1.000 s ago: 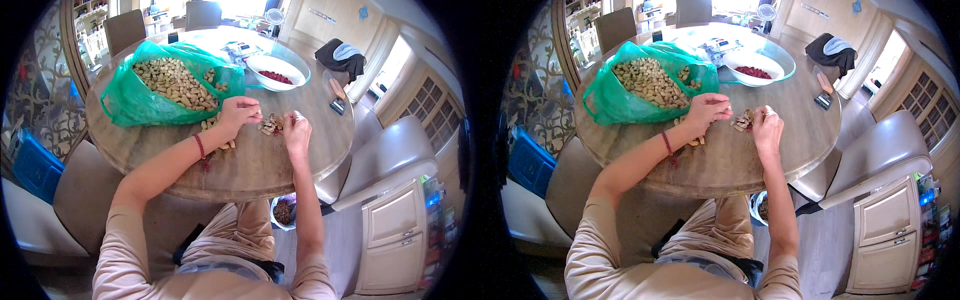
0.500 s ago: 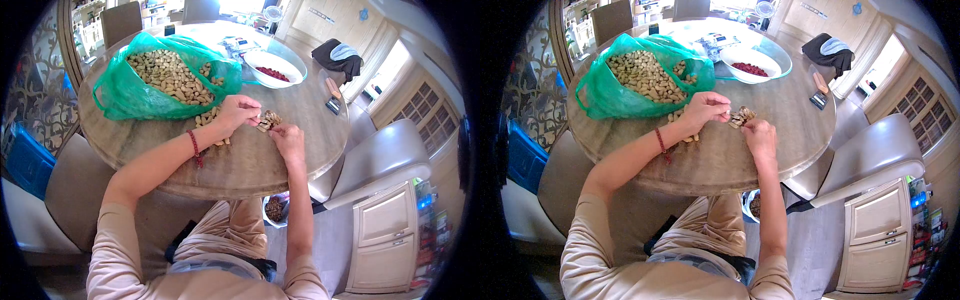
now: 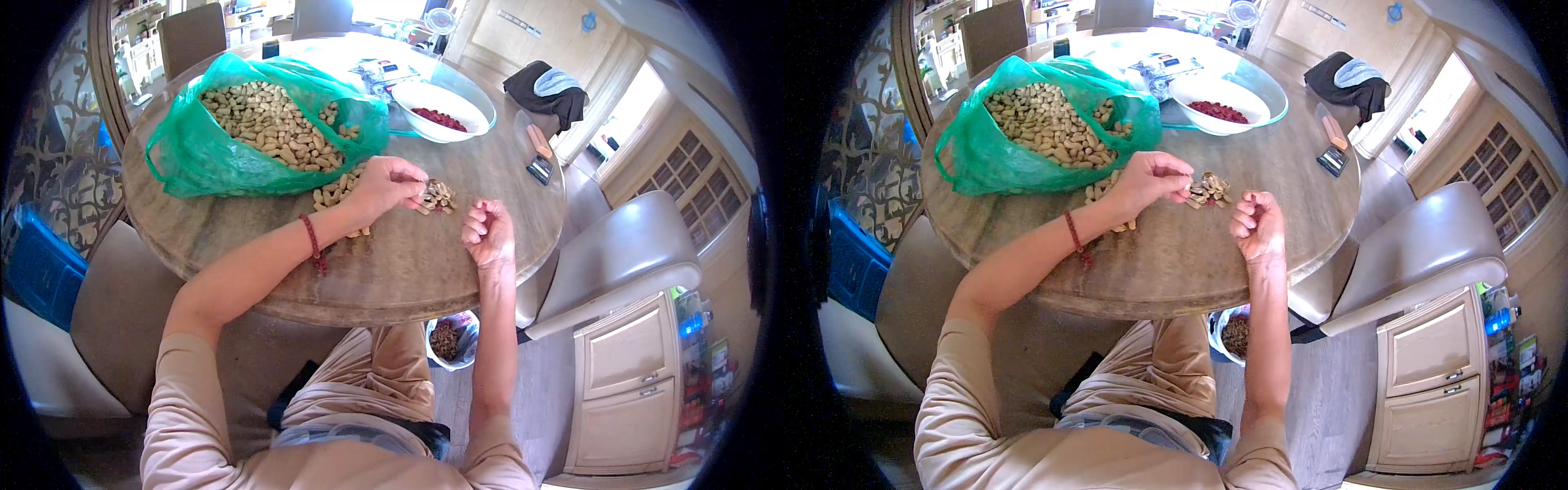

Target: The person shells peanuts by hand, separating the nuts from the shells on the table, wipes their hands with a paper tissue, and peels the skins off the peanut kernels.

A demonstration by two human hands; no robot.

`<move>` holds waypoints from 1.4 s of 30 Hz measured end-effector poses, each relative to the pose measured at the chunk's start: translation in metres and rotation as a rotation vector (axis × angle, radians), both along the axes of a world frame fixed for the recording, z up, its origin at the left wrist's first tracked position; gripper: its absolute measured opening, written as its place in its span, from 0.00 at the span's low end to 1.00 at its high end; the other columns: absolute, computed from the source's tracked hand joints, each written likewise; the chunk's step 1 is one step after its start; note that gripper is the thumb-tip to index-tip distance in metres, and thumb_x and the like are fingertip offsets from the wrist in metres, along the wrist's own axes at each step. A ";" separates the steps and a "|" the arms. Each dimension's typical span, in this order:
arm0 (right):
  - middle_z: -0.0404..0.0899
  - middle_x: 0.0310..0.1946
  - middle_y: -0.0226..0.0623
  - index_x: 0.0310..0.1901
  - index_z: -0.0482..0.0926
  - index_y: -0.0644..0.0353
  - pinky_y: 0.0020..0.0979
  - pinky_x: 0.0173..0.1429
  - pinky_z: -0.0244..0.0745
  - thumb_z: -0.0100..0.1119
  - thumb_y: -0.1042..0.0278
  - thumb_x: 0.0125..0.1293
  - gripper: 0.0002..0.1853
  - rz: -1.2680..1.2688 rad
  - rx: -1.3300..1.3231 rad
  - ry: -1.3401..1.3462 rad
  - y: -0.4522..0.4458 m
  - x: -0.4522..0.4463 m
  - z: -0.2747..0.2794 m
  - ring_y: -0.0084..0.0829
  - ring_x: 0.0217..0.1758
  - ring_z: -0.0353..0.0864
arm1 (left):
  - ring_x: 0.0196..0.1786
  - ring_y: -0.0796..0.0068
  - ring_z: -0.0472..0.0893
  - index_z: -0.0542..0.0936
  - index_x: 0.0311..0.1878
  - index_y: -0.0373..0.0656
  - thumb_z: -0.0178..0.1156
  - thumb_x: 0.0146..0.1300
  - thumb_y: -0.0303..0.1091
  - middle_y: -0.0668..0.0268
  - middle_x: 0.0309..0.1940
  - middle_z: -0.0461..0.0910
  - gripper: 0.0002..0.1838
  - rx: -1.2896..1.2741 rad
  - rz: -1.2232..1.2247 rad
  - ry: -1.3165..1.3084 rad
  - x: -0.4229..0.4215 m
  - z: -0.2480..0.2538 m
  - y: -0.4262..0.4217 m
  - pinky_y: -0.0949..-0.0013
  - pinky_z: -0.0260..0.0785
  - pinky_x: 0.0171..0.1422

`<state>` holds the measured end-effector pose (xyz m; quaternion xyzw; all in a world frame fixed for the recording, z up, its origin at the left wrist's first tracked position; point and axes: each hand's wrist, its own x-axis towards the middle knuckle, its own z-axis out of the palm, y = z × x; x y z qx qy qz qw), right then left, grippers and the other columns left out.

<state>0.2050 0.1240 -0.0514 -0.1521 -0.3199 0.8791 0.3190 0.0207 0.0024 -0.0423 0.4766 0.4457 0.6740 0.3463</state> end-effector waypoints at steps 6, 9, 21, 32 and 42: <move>0.64 0.18 0.23 0.32 0.73 0.60 0.16 0.14 0.43 0.50 0.68 0.59 0.06 0.189 0.195 -0.329 -0.032 -0.026 0.006 0.13 0.13 0.53 | 0.29 0.79 0.79 0.80 0.34 0.34 0.61 0.53 0.23 0.64 0.29 0.81 0.05 0.187 0.132 0.511 0.010 0.003 -0.002 0.76 0.74 0.34; 0.66 0.20 0.25 0.32 0.72 0.60 0.16 0.14 0.44 0.48 0.66 0.64 0.07 0.173 0.212 -0.321 -0.041 -0.032 0.008 0.13 0.14 0.55 | 0.29 0.81 0.79 0.81 0.34 0.37 0.63 0.50 0.24 0.65 0.28 0.81 0.06 0.329 0.188 0.794 0.011 0.007 -0.004 0.75 0.72 0.35; 0.66 0.20 0.26 0.39 0.72 0.64 0.17 0.14 0.48 0.41 0.70 0.68 0.09 0.095 0.127 -0.241 -0.014 -0.027 0.025 0.14 0.14 0.55 | 0.33 0.76 0.81 0.81 0.37 0.37 0.65 0.50 0.27 0.62 0.33 0.82 0.10 0.190 0.139 0.725 -0.004 0.000 0.002 0.75 0.72 0.36; 0.71 0.26 0.36 0.40 0.70 0.63 0.45 0.37 0.73 0.40 0.52 0.68 0.19 -0.251 0.308 -0.322 0.135 -0.140 0.115 0.38 0.28 0.72 | 0.45 0.59 0.78 0.80 0.42 0.39 0.65 0.46 0.28 0.56 0.40 0.80 0.17 0.277 0.355 1.045 -0.025 0.013 0.000 0.64 0.70 0.51; 0.76 0.37 0.39 0.45 0.72 0.63 0.29 0.37 0.77 0.40 0.64 0.70 0.13 -0.371 0.520 -0.205 0.047 -0.082 0.078 0.30 0.35 0.78 | 0.45 0.59 0.77 0.79 0.41 0.39 0.62 0.48 0.27 0.58 0.39 0.79 0.14 0.304 0.607 1.162 -0.052 0.031 -0.009 0.61 0.69 0.51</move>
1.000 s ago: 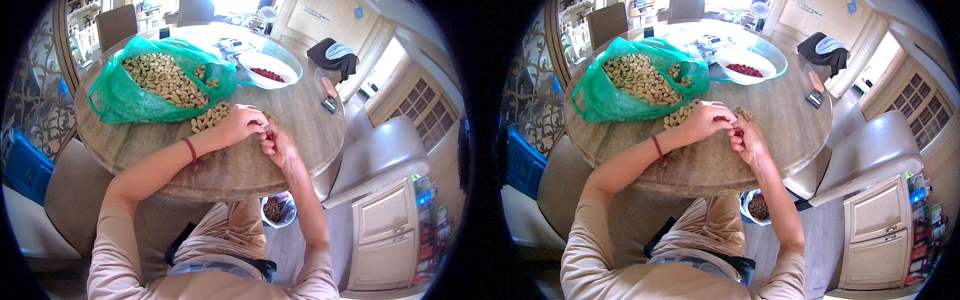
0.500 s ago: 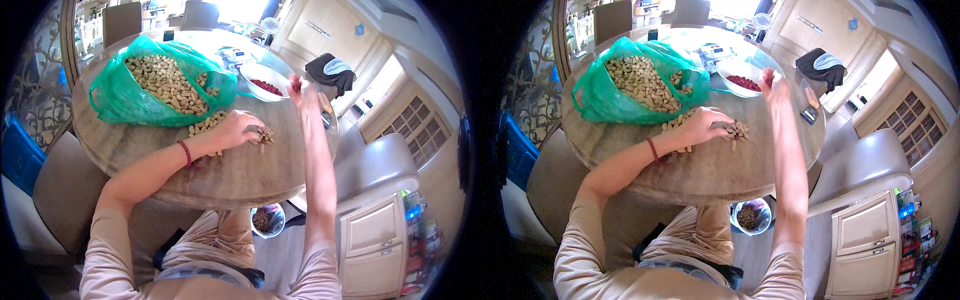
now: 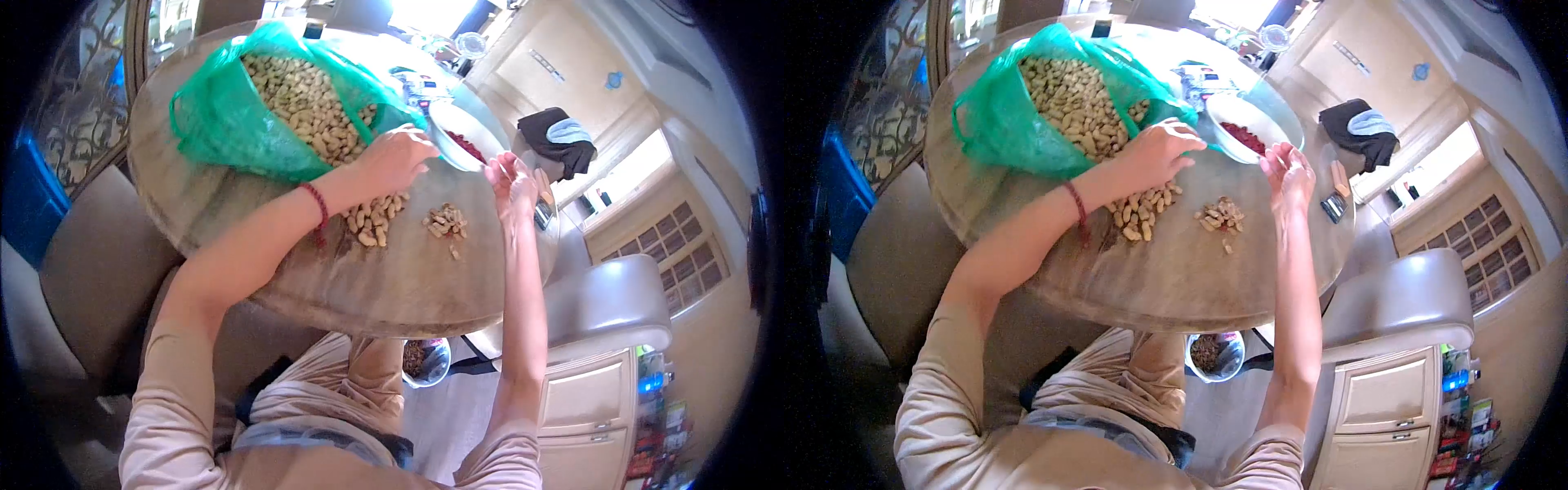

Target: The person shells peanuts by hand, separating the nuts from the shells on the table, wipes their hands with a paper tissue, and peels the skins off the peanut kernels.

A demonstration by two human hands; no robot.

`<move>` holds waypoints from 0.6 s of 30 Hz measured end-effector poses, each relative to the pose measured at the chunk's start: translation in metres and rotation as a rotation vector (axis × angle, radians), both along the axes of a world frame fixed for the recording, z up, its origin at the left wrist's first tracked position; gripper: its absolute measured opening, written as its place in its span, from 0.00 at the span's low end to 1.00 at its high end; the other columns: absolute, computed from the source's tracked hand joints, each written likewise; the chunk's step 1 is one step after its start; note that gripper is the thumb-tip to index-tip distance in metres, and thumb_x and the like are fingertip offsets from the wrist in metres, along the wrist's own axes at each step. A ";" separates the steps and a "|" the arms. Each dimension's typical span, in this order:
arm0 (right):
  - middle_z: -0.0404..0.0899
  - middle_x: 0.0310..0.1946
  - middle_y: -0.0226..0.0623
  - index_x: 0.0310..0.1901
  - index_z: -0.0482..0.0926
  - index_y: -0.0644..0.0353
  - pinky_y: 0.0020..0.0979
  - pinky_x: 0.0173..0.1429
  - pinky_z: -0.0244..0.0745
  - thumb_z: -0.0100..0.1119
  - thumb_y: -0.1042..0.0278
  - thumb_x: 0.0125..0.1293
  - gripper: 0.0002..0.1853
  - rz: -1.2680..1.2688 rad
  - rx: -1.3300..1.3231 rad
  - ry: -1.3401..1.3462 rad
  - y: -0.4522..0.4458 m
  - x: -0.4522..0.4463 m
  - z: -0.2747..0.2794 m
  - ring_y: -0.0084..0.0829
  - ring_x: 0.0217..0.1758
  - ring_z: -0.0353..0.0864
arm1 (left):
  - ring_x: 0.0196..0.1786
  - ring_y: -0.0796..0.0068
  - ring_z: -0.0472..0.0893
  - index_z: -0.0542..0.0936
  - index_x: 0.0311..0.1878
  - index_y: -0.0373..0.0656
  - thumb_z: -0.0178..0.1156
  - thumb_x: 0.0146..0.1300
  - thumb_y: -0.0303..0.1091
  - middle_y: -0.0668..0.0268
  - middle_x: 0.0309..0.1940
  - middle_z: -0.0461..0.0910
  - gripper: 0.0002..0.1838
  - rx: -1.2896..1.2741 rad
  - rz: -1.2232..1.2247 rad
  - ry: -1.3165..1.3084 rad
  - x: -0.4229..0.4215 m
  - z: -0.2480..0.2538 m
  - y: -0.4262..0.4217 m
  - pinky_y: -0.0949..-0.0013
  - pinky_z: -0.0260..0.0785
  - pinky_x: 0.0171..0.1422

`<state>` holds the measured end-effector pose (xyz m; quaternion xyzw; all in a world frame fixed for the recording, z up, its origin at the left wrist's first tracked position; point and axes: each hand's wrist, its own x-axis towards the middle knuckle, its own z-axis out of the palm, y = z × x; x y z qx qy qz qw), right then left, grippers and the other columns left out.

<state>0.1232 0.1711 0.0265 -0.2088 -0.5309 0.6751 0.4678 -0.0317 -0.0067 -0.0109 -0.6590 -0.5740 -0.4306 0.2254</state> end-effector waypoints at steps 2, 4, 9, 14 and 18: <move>0.77 0.33 0.36 0.42 0.74 0.65 0.23 0.33 0.76 0.44 0.68 0.69 0.11 -0.014 0.148 -0.136 -0.020 0.008 -0.010 0.25 0.30 0.77 | 0.45 0.59 0.77 0.79 0.42 0.40 0.62 0.49 0.27 0.58 0.39 0.79 0.14 -0.011 0.031 -0.018 -0.003 0.000 0.000 0.61 0.69 0.51; 0.78 0.31 0.32 0.43 0.75 0.64 0.22 0.32 0.75 0.48 0.72 0.66 0.08 0.049 0.197 -0.167 -0.039 0.013 -0.022 0.22 0.28 0.76 | 0.44 0.59 0.77 0.79 0.42 0.40 0.62 0.49 0.28 0.58 0.39 0.79 0.14 -0.036 0.045 -0.003 -0.005 0.003 -0.002 0.61 0.69 0.50; 0.79 0.28 0.28 0.36 0.80 0.63 0.22 0.33 0.72 0.58 0.81 0.55 0.07 0.243 0.830 -0.500 -0.089 0.010 -0.047 0.20 0.27 0.75 | 0.44 0.59 0.77 0.79 0.42 0.41 0.62 0.50 0.30 0.59 0.38 0.79 0.14 -0.100 0.106 0.047 -0.008 0.004 0.001 0.61 0.69 0.49; 0.80 0.28 0.37 0.34 0.79 0.65 0.25 0.34 0.72 0.61 0.78 0.51 0.07 0.344 1.058 -0.615 -0.126 0.012 -0.047 0.23 0.26 0.77 | 0.44 0.59 0.76 0.79 0.40 0.41 0.62 0.49 0.29 0.60 0.37 0.78 0.13 -0.089 0.078 0.050 -0.002 0.006 -0.004 0.61 0.68 0.49; 0.78 0.25 0.38 0.33 0.79 0.66 0.26 0.32 0.70 0.65 0.73 0.48 0.09 0.321 1.159 -0.711 -0.147 0.013 -0.048 0.24 0.24 0.74 | 0.44 0.59 0.76 0.80 0.39 0.41 0.62 0.48 0.28 0.60 0.37 0.78 0.12 -0.125 0.080 0.066 0.002 0.008 -0.003 0.61 0.68 0.49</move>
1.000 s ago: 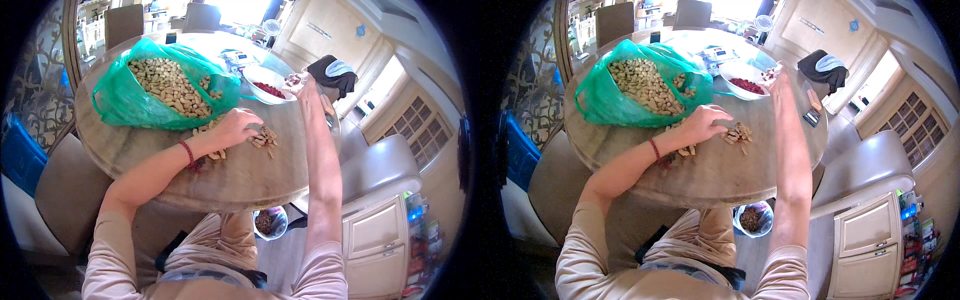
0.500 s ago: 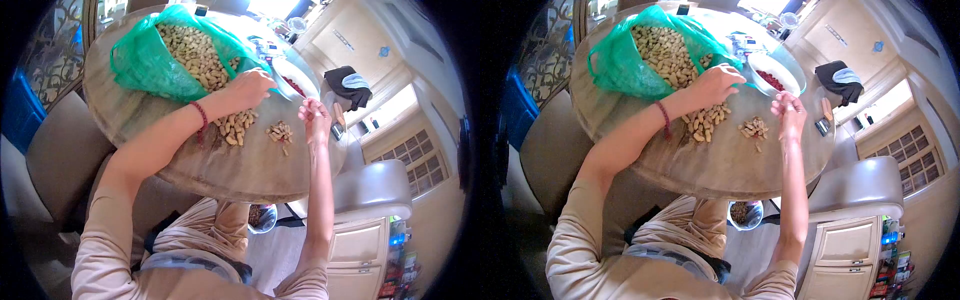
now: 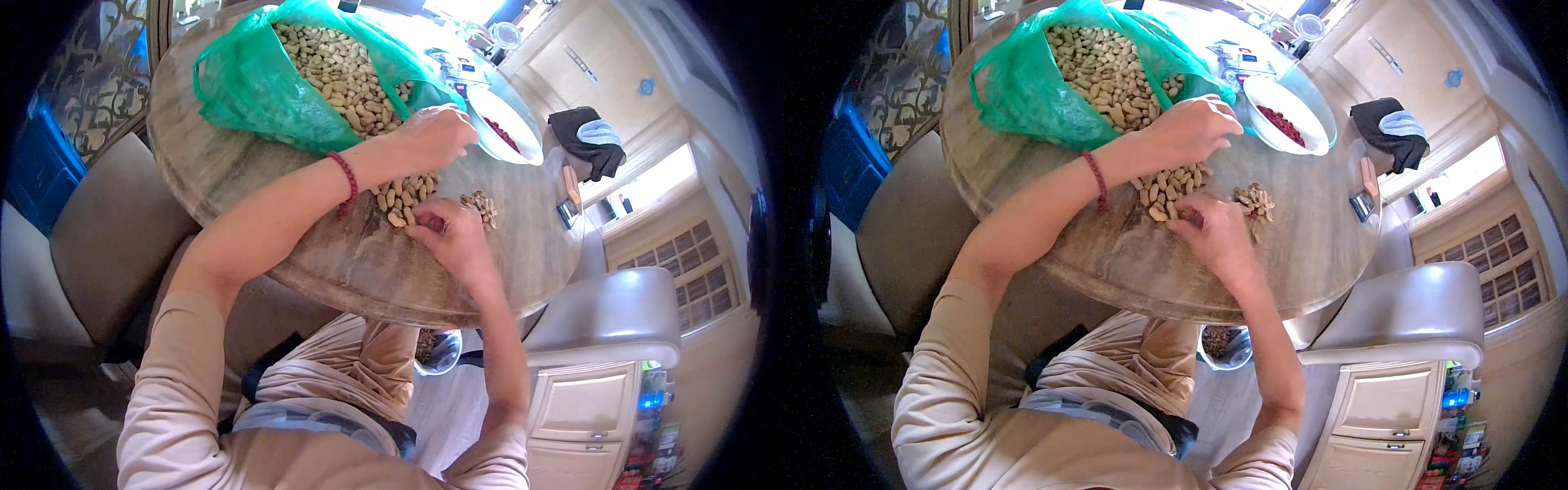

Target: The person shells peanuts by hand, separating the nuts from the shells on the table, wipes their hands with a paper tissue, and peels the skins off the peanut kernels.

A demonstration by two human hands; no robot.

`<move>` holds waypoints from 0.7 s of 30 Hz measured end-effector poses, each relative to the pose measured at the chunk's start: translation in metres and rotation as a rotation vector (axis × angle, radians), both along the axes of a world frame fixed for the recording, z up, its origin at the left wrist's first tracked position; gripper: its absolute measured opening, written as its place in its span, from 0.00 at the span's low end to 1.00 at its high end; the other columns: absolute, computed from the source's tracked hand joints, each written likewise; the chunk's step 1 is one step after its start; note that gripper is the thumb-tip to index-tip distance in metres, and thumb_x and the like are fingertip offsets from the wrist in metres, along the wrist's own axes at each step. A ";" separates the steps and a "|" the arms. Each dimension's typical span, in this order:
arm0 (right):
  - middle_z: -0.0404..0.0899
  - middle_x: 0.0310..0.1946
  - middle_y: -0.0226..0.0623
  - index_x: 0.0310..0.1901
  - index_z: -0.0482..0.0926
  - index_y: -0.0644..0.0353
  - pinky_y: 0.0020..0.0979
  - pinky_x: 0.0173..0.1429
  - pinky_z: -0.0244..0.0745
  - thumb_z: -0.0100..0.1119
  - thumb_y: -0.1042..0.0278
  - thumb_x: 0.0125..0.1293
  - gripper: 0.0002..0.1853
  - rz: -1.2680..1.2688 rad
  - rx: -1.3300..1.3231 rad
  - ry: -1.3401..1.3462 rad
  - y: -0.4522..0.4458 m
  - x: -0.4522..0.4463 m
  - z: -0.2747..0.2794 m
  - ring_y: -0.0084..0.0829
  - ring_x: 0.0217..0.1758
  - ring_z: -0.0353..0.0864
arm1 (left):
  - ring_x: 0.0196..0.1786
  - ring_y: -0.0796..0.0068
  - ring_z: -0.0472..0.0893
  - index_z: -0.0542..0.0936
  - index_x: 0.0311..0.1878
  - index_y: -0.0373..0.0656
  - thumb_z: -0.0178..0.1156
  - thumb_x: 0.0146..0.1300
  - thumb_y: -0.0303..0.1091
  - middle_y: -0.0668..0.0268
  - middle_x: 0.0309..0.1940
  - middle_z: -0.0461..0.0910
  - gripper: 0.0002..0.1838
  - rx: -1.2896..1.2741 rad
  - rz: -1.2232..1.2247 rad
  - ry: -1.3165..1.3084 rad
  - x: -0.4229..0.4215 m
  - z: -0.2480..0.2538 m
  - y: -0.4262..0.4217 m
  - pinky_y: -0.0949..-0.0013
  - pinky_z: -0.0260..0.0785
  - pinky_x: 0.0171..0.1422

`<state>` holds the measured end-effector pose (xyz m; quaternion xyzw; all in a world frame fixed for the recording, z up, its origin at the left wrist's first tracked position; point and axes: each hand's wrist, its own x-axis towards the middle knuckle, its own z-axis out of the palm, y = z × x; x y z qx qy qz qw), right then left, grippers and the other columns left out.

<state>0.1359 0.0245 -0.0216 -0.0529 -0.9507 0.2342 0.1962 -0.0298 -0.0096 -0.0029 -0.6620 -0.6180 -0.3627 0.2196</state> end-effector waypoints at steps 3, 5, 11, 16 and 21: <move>0.78 0.28 0.45 0.31 0.78 0.66 0.36 0.35 0.72 0.63 0.73 0.49 0.08 -0.032 0.057 -0.005 -0.002 0.001 -0.004 0.42 0.29 0.78 | 0.44 0.60 0.76 0.80 0.38 0.40 0.62 0.48 0.28 0.60 0.38 0.78 0.11 -0.010 -0.041 -0.015 0.002 0.002 -0.003 0.62 0.68 0.49; 0.76 0.28 0.47 0.30 0.76 0.67 0.40 0.37 0.70 0.60 0.75 0.51 0.06 -0.037 0.147 0.069 -0.001 0.002 -0.008 0.48 0.32 0.76 | 0.44 0.59 0.76 0.80 0.38 0.40 0.62 0.48 0.28 0.60 0.37 0.79 0.11 -0.038 -0.044 -0.021 0.003 0.002 -0.002 0.61 0.69 0.49; 0.75 0.28 0.51 0.32 0.74 0.68 0.43 0.38 0.68 0.55 0.75 0.57 0.05 -0.149 0.152 0.182 0.016 0.011 -0.013 0.51 0.33 0.75 | 0.36 0.59 0.79 0.81 0.35 0.36 0.61 0.48 0.28 0.57 0.31 0.80 0.09 -0.079 -0.236 -0.208 0.010 0.003 -0.003 0.64 0.70 0.44; 0.75 0.27 0.53 0.34 0.74 0.67 0.43 0.36 0.67 0.50 0.69 0.64 0.09 -0.329 0.068 0.212 0.035 0.029 -0.002 0.53 0.32 0.75 | 0.31 0.63 0.81 0.80 0.33 0.33 0.61 0.49 0.27 0.56 0.29 0.81 0.09 0.011 -0.489 -0.244 0.016 -0.003 0.004 0.68 0.71 0.38; 0.75 0.27 0.53 0.34 0.73 0.66 0.42 0.34 0.67 0.46 0.64 0.67 0.12 -0.385 0.018 0.187 0.049 0.039 -0.016 0.54 0.31 0.75 | 0.29 0.68 0.81 0.81 0.31 0.34 0.64 0.46 0.24 0.56 0.26 0.80 0.08 -0.151 -0.567 -0.363 0.029 -0.017 0.008 0.69 0.70 0.33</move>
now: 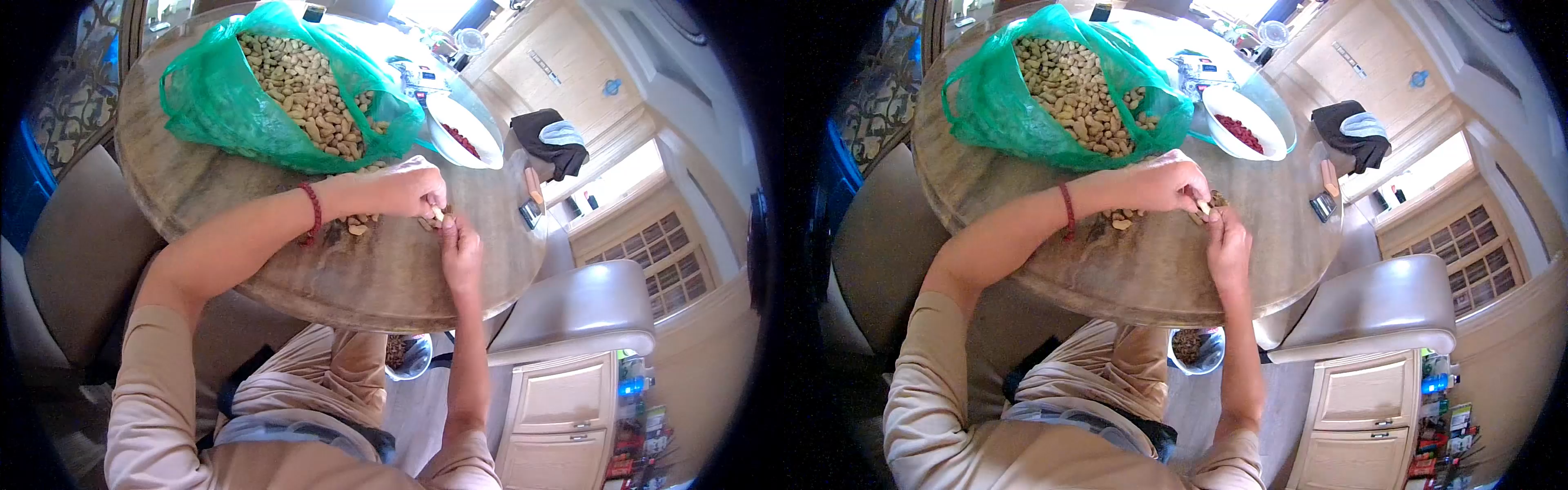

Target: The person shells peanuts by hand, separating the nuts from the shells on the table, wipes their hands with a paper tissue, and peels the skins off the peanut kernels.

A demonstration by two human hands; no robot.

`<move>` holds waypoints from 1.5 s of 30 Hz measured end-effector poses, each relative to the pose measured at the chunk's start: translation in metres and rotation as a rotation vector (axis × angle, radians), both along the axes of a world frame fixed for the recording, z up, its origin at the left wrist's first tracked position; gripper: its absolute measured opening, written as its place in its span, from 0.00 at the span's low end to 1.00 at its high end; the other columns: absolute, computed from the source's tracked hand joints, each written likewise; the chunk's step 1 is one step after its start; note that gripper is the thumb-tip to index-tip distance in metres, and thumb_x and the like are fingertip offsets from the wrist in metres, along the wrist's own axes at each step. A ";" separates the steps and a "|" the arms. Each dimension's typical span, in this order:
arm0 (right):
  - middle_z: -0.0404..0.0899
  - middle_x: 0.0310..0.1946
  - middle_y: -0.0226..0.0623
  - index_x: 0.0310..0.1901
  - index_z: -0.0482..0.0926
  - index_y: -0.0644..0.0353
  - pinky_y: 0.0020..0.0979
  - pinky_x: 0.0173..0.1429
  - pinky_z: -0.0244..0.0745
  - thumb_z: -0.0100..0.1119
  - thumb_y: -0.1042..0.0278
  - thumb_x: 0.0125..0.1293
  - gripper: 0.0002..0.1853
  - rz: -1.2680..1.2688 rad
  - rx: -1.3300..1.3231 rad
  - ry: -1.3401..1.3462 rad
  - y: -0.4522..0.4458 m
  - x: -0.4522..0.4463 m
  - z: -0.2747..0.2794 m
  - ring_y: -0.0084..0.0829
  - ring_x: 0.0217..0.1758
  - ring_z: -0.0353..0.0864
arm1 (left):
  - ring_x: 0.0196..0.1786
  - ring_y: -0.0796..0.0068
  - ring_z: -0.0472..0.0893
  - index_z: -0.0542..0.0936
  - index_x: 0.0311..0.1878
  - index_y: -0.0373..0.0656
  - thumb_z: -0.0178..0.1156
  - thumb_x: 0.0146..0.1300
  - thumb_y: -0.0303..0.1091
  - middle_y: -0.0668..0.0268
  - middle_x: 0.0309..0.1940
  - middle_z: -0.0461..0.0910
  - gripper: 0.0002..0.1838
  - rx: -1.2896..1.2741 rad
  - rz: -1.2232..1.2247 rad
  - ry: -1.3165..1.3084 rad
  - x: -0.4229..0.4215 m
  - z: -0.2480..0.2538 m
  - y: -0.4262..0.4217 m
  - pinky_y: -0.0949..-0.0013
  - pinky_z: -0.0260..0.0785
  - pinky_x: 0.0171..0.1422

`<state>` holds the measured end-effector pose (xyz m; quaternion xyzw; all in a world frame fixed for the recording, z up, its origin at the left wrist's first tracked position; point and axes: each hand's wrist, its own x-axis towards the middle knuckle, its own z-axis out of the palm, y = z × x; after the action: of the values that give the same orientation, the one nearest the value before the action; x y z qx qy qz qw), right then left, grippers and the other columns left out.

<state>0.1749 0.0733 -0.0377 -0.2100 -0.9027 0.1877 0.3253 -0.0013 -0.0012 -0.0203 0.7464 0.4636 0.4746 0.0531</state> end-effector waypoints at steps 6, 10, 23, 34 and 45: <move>0.73 0.21 0.45 0.32 0.72 0.64 0.38 0.31 0.67 0.45 0.63 0.68 0.14 0.008 -0.003 0.102 -0.010 -0.003 -0.007 0.42 0.24 0.74 | 0.27 0.67 0.80 0.80 0.28 0.35 0.66 0.45 0.26 0.56 0.22 0.79 0.07 0.050 0.044 0.054 0.006 -0.015 0.005 0.69 0.69 0.31; 0.72 0.22 0.43 0.32 0.73 0.65 0.34 0.32 0.68 0.45 0.63 0.68 0.13 0.004 -0.034 0.193 -0.008 0.000 -0.007 0.36 0.25 0.73 | 0.28 0.71 0.81 0.80 0.27 0.35 0.66 0.45 0.26 0.58 0.24 0.81 0.06 -0.069 0.034 -0.100 0.009 -0.010 -0.001 0.71 0.70 0.33; 0.76 0.25 0.31 0.33 0.80 0.66 0.20 0.31 0.67 0.62 0.74 0.57 0.05 0.109 -0.171 0.393 0.000 0.001 -0.017 0.16 0.25 0.70 | 0.28 0.79 0.79 0.75 0.43 0.33 0.63 0.47 0.25 0.60 0.25 0.81 0.18 -0.096 -0.144 -0.251 0.014 -0.018 0.004 0.75 0.69 0.31; 0.71 0.20 0.20 0.29 0.79 0.66 0.17 0.27 0.61 0.62 0.74 0.56 0.04 0.135 -0.301 0.412 -0.001 0.002 -0.017 0.11 0.24 0.64 | 0.27 0.73 0.79 0.78 0.37 0.36 0.65 0.44 0.26 0.59 0.24 0.79 0.14 -0.044 -0.089 -0.173 0.020 -0.018 -0.001 0.71 0.69 0.31; 0.59 0.13 0.19 0.19 0.69 0.63 0.21 0.21 0.52 0.62 0.72 0.55 0.13 0.056 -0.138 0.323 0.001 0.004 -0.019 0.13 0.19 0.54 | 0.25 0.77 0.77 0.80 0.36 0.36 0.66 0.41 0.25 0.61 0.22 0.79 0.15 -0.078 -0.077 -0.169 0.023 -0.022 0.001 0.72 0.69 0.30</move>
<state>0.1786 0.0743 -0.0562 -0.1739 -0.8291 0.2895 0.4455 0.0222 -0.0004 -0.0421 0.7183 0.4465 0.5152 0.1390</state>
